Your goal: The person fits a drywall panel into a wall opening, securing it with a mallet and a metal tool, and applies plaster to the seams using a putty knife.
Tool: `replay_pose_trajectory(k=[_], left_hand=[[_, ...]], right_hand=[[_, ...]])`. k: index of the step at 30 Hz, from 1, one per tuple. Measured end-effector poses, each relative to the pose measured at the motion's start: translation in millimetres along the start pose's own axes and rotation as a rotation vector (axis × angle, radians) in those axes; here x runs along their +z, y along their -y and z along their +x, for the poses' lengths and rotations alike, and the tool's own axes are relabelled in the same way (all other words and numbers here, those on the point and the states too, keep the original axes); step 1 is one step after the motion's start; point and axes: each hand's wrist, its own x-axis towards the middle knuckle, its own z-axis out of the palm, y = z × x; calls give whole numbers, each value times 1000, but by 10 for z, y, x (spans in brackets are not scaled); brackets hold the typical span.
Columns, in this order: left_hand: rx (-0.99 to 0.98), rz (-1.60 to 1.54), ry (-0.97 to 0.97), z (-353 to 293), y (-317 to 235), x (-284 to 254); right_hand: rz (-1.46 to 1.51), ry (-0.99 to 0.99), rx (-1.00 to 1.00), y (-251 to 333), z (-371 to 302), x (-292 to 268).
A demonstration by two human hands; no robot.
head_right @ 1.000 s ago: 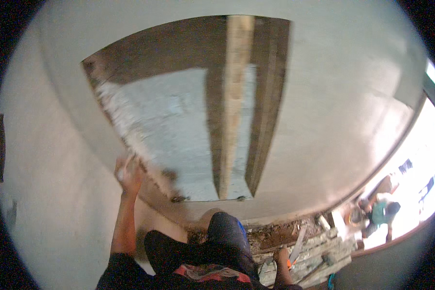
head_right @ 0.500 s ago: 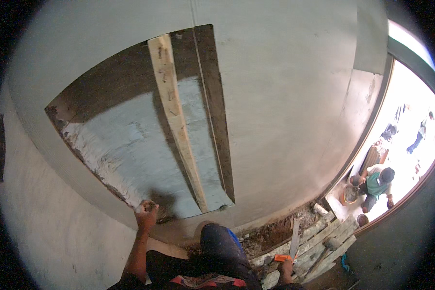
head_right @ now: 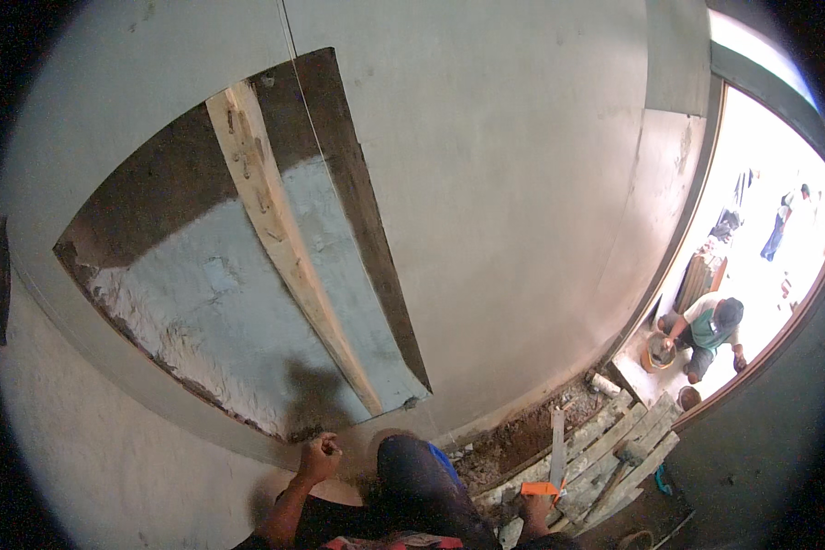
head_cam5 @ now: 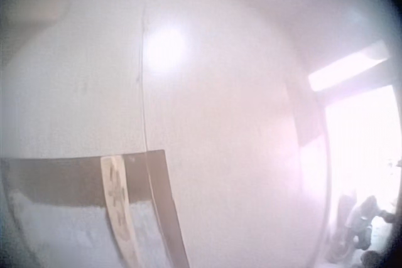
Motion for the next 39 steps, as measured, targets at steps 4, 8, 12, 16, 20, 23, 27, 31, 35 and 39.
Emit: replay_pose_trajectory(k=[4,8,12,16,20,23,27,31,35,39], left_hand=[[88,-38,46,224,-207,-133],[224,-106,60,533,-579,-291],[216,-138,152,720,-877,-399],[184,-75,305,650,-1346,-703],[191,-28,404,444,-1697,-1056],[93,-161,448,174,-1982,-1310],[-62,-158,481,-113,-2538,-1835],[-30,-61,417,-465,-3052,-2286],[-31,-86,440,-800,-3200,-2410],[-47,-28,436,-913,-3703,-2761]], right_hand=[[19,34,14,49,33,68],[16,71,41,73,-3,102],[-9,111,82,98,-3,21],[-47,242,185,254,-47,-278],[-138,407,207,518,-201,-883],[-261,176,-137,580,-186,-1227],[252,-272,-577,2325,-1247,-2956],[415,-720,-777,3748,-1780,-4130],[747,-563,-949,4981,-3489,-5852],[806,-473,-954,5464,-3913,-6349]])
